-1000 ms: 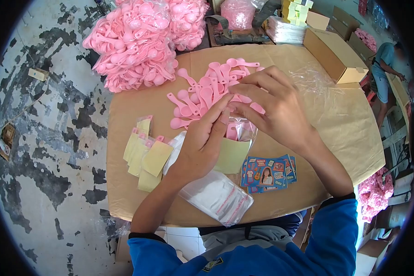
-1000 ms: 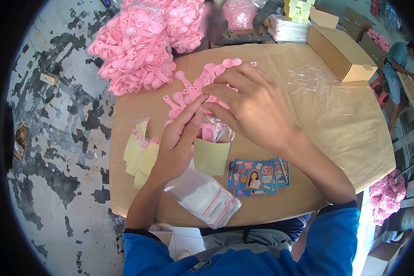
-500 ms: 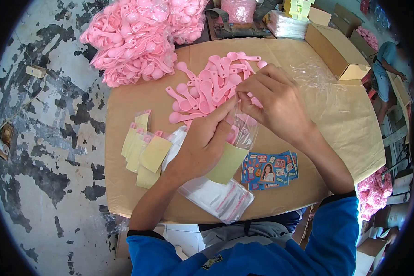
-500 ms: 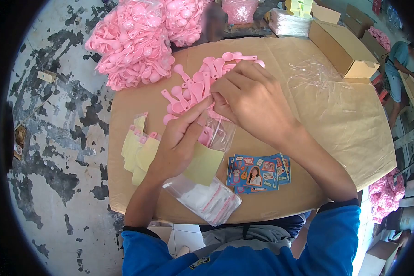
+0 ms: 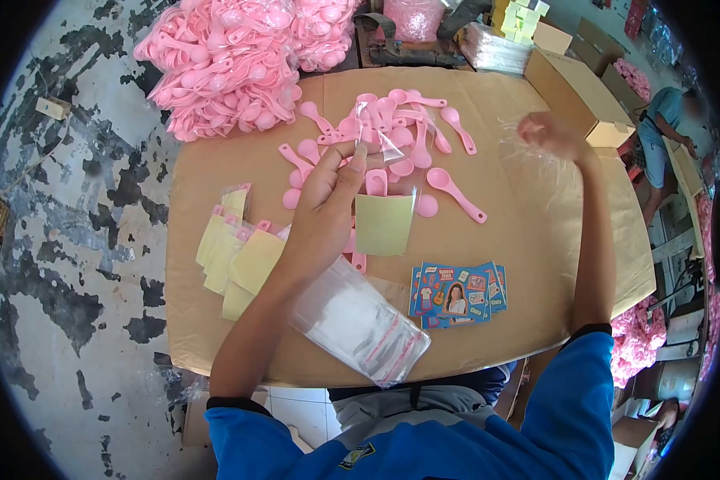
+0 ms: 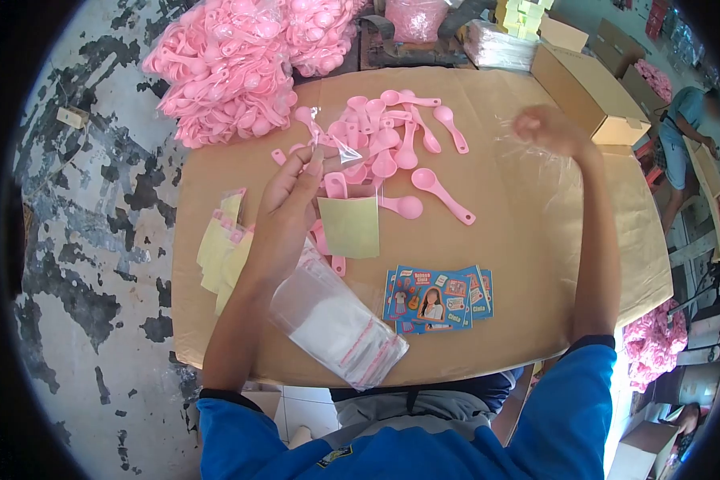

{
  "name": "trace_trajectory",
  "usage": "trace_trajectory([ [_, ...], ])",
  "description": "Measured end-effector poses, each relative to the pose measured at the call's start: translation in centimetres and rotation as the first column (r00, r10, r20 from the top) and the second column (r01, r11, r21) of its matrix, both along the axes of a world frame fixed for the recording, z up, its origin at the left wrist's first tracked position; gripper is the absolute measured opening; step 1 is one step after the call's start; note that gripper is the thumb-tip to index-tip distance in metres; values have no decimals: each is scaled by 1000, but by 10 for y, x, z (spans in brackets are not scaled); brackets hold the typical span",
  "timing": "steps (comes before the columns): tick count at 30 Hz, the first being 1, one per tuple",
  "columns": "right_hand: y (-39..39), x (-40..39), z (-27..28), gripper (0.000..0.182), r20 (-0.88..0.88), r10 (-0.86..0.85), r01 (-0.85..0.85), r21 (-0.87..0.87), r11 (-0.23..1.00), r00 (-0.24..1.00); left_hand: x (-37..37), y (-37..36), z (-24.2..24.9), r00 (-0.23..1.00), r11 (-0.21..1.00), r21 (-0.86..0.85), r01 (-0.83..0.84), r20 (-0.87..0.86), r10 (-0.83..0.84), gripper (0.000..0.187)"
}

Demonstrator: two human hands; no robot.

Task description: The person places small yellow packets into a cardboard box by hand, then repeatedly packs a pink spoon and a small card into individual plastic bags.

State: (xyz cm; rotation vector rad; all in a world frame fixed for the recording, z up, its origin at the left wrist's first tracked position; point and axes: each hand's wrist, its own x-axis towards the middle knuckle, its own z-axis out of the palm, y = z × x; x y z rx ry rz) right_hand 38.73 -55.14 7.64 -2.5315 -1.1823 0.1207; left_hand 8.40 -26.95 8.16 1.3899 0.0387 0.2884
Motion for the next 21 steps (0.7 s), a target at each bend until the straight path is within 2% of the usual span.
trace_trajectory([
  [1, 3, 7, -3, 22, 185, -49, 29, 107, 994, 982, 2, 2, -1, 1000, 1000, -2, -1, -3, 1, 31],
  [3, 5, 14, -13, 25, 491, -199, 34, 324, 945, 848, 5, 7, -7, 1000, 1000, 18, -13, -11, 13, 31],
  [6, 48, -38, 26, 24, 180, -211, 66, 590, 805, 961, 9, 9, -11, 999, 1000, 12, -15, 36, 15, 31],
  [8, 79, -87, 35, 25, -58, 133, -62, 663, 746, 989, 9, 5, -12, 997, 999, 31, -30, 75, 28, 32],
  [9, 94, -117, 31, 27, -251, 271, -47, 646, 762, 929, 10, 1, -12, 994, 997, 49, -53, 97, 48, 32],
  [10, 106, -147, 28, 30, -431, 389, -41, 625, 779, 814, 10, -2, -12, 990, 995, 66, -76, 120, 67, 33],
  [12, 124, -188, 31, 35, -363, 446, -229, 506, 832, 818, 10, -2, -16, 989, 993, 76, -91, 124, 81, 35],
  [15, 136, -187, 10, 31, -460, 443, -131, 565, 815, 769, 6, -1, -12, 996, 997, -14, -75, 40, 75, 36],
  [18, 131, -191, 21, 27, -547, 323, 36, 545, 837, 772, 6, 3, -12, 999, 995, -85, -45, 10, 46, 34],
  [19, 130, -190, 19, 25, -514, 353, 30, 597, 802, 782, 6, 3, -13, 999, 995, -97, -31, 14, 33, 34],
  [21, 129, -189, 8, 23, -447, 406, 21, 693, 721, 797, 6, 2, -13, 996, 997, -6, -74, 46, 74, 31],
])
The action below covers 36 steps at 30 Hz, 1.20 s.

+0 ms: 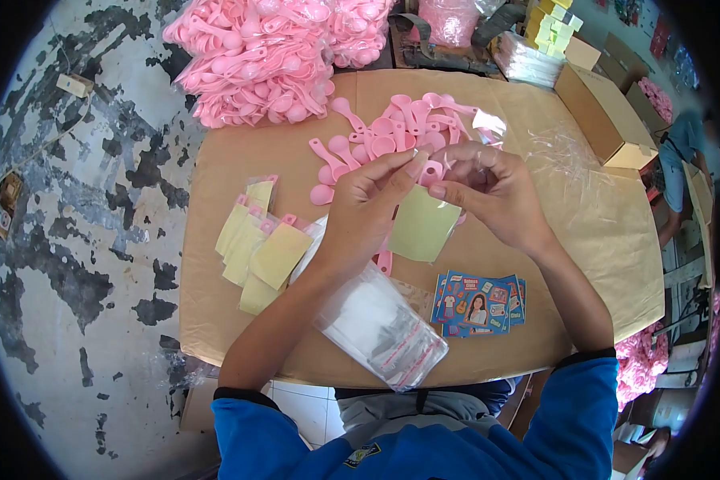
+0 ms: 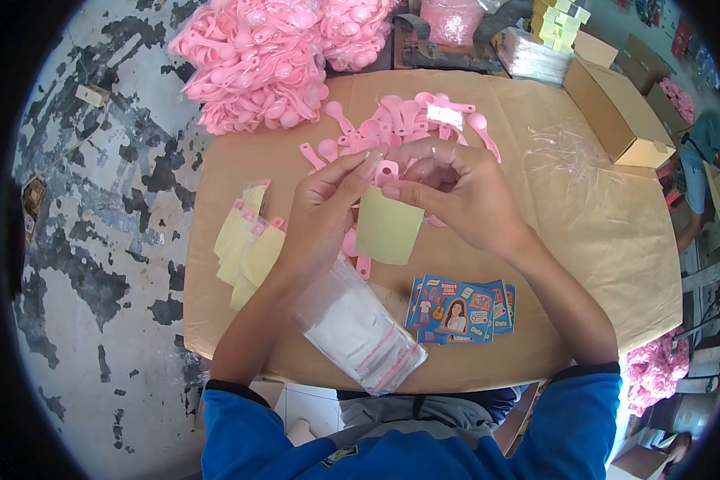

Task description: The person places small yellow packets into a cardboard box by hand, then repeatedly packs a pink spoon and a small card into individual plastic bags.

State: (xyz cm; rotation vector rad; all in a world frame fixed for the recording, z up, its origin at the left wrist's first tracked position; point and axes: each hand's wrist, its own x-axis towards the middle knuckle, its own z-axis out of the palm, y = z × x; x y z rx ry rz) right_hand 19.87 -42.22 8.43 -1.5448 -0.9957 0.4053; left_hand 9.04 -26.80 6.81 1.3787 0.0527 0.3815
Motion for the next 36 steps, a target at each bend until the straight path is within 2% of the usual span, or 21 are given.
trace_trajectory([
  [3, 4, -5, -3, 19, -29, -49, 51, 106, 993, 998, -2, 0, -1, 998, 996, 76, -40, 55, 36, 29],
  [6, -3, 1, 9, 20, -21, 52, -53, -32, 998, 998, -3, 0, -4, 994, 993, 99, -59, 101, 49, 28],
  [7, -5, 1, 12, 20, -9, 48, -48, -27, 998, 999, -2, 0, -5, 992, 993, 102, -63, 113, 51, 27],
  [10, -9, 2, 16, 20, 25, 38, -39, 3, 999, 999, -1, 2, 3, 999, 1000, -9, -13, 50, 13, 24],
  [13, -6, 2, 13, 22, 36, 30, -31, 48, 998, 999, -5, 3, 14, 997, 996, 79, 46, 56, -50, 27],
  [15, -5, 3, 9, 21, 31, 5, -6, 50, 999, 1000, -7, 7, 19, 995, 994, 61, 94, 18, -95, 25],
  [18, -6, 8, 5, 23, 27, 54, -56, 90, 994, 998, -7, 14, 19, 993, 987, 116, 113, 25, -116, 23],
  [21, -11, 13, 6, 26, 139, 107, -118, 78, 990, 984, -9, 21, 21, 987, 969, 208, 132, 64, -148, 22],
  [24, -12, 26, -1, 35, 382, 174, -260, 186, 948, 908, -10, 28, 19, 971, 939, 307, 152, 133, -201, 21],
  [27, -10, 26, 2, 38, 497, 152, -297, 227, 927, 854, -12, 29, 21, 967, 918, 371, 141, 148, -208, 18],
  [31, -12, 21, 11, 35, 573, 176, -333, 180, 926, 800, -13, 34, 23, 950, 871, 443, 212, 115, -289, 16],
  [34, -13, 25, 13, 33, 599, 217, -376, 153, 914, 771, -17, 31, 26, 948, 903, 341, 262, 84, -307, 15],
  [36, -13, 26, 13, 32, 619, 236, -403, 144, 904, 749, -19, 33, 27, 950, 901, 338, 271, 57, -307, 13],
])
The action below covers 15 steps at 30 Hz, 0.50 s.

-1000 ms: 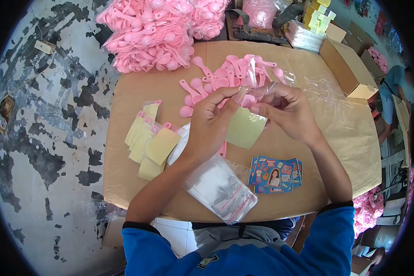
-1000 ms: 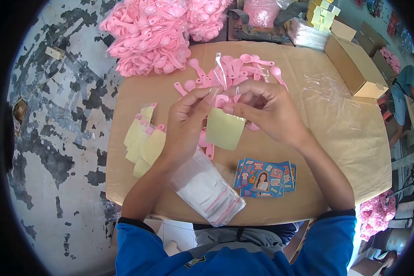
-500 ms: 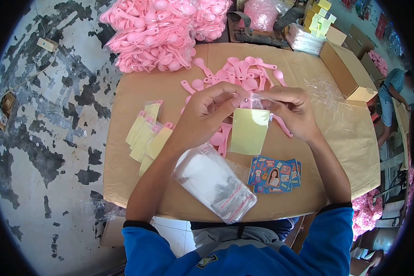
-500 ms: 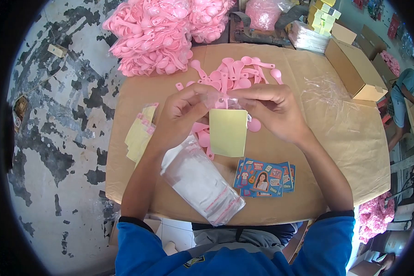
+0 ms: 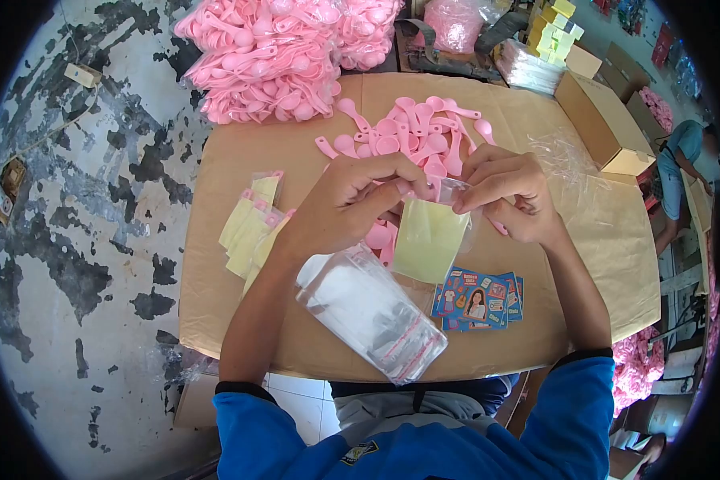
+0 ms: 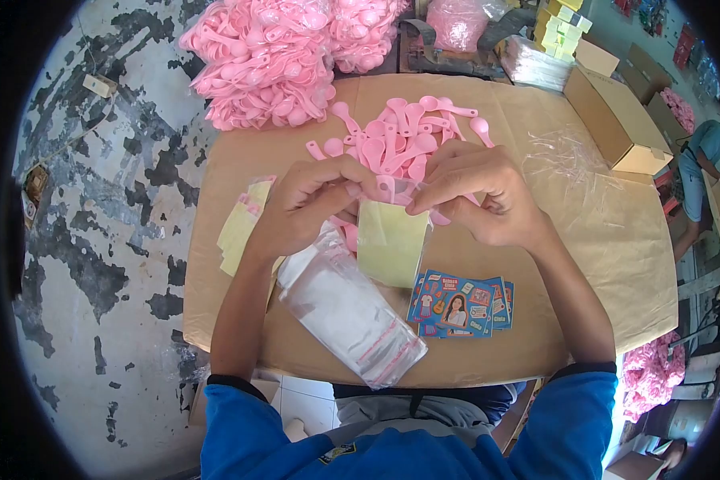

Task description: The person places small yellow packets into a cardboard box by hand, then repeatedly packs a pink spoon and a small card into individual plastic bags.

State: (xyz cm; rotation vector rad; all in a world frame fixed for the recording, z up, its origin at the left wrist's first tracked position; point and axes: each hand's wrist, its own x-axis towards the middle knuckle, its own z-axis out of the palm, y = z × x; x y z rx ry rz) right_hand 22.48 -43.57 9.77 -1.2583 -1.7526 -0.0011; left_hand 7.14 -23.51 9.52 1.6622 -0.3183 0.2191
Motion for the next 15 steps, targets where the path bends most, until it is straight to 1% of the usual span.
trace_trajectory([
  [3, 1, -6, -1, 30, 0, -57, 57, 9, 998, 998, 0, 1, 0, 1000, 999, -42, -3, -20, 2, 7],
  [4, 0, -6, 0, 29, 51, -80, 79, 18, 997, 995, 0, 1, 0, 1000, 998, -65, -5, -23, 3, 6],
  [6, 1, -6, 2, 28, 151, -126, 121, 40, 992, 980, 1, -1, -3, 995, 992, 79, -98, 8, 98, 10],
  [7, -1, -3, -1, 28, 103, -167, 164, 37, 986, 981, 1, -2, -4, 989, 978, 149, -148, 28, 145, 14],
  [9, -2, -2, -2, 30, 10, -248, 248, 31, 968, 969, -3, -2, 5, 986, 982, 122, -146, -66, 155, 20],
  [10, 0, -11, 0, 31, -195, -219, 217, -33, 976, 956, -4, -2, 9, 981, 983, 108, -146, -114, 158, 25],
  [11, 3, -26, 3, 32, -392, -191, 170, -88, 981, 900, -5, 0, 11, 992, 987, 117, -110, -47, 116, 23],
  [12, 5, -38, 8, 33, -451, -218, 158, -166, 973, 866, -7, 4, 12, 997, 989, 125, -80, 17, 78, 23],
  [13, 6, -50, 13, 35, -505, -251, 144, -241, 960, 826, -12, 9, 12, 996, 989, 136, -55, 76, 45, 25],
  [15, 14, -62, 21, 37, -329, -377, 223, -420, 880, 866, -27, 25, 33, 971, 988, 64, -137, 207, 121, 31],
])
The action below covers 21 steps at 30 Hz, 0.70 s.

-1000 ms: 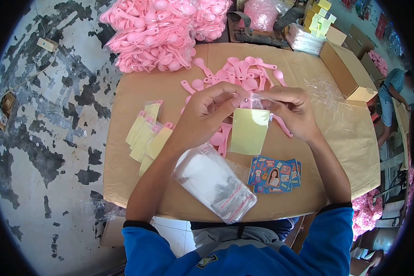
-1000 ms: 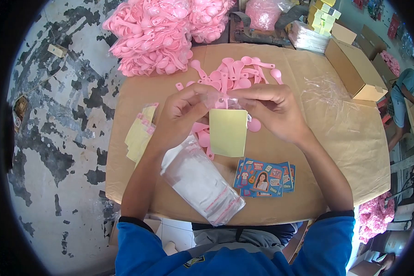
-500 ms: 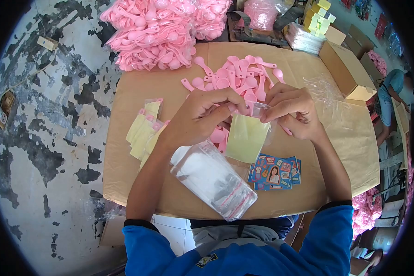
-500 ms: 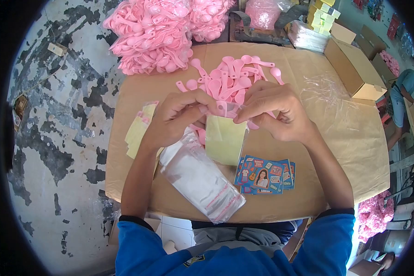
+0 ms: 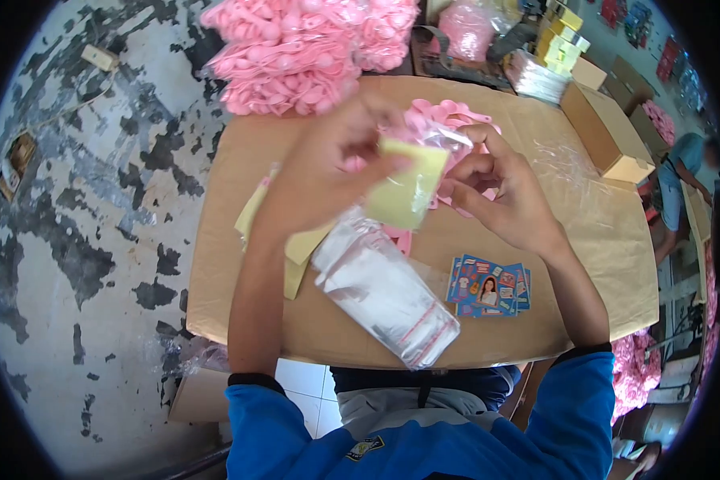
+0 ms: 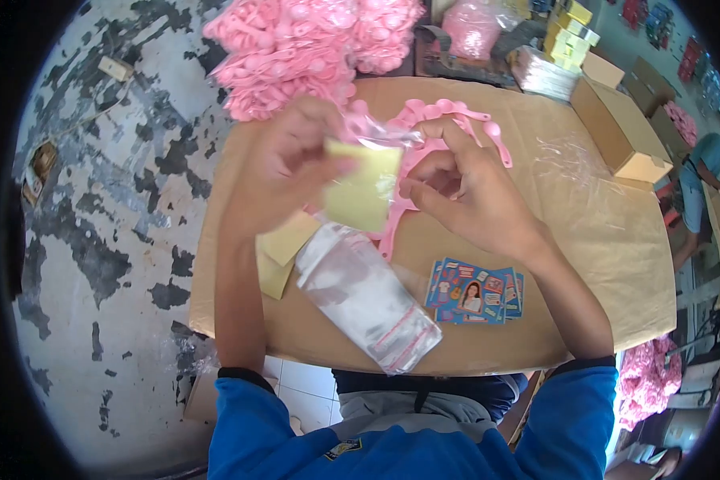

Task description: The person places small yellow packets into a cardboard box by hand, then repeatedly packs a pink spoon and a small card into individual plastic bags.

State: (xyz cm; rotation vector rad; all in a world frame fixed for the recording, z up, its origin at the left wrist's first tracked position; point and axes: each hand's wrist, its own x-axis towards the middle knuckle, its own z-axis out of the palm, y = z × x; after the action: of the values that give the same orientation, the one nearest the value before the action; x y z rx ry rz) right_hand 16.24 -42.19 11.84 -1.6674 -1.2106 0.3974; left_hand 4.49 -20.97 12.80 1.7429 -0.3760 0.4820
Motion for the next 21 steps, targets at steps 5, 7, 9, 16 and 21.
trace_trajectory([
  [5, 47, -8, 7, 33, 188, 136, -120, -91, 989, 973, -74, 50, 8, 951, 954, -103, -281, -163, 263, 50],
  [7, 80, -1, -12, 31, 229, 237, -222, -87, 971, 944, -92, 74, -25, 882, 935, -32, -354, -344, 323, 54],
  [9, 119, 4, -34, 38, 330, 277, -216, -210, 954, 902, -97, 95, -68, 739, 845, 351, -403, -420, 527, 74],
  [16, 234, -12, -104, 66, 596, 363, -120, -407, 905, 716, -106, 86, -113, 513, 575, 725, -380, -352, 783, 131],
  [21, 247, -45, -102, 71, 310, 451, -259, -500, 826, 837, -104, 82, -104, 429, 527, 776, -347, -368, 825, 128],
])
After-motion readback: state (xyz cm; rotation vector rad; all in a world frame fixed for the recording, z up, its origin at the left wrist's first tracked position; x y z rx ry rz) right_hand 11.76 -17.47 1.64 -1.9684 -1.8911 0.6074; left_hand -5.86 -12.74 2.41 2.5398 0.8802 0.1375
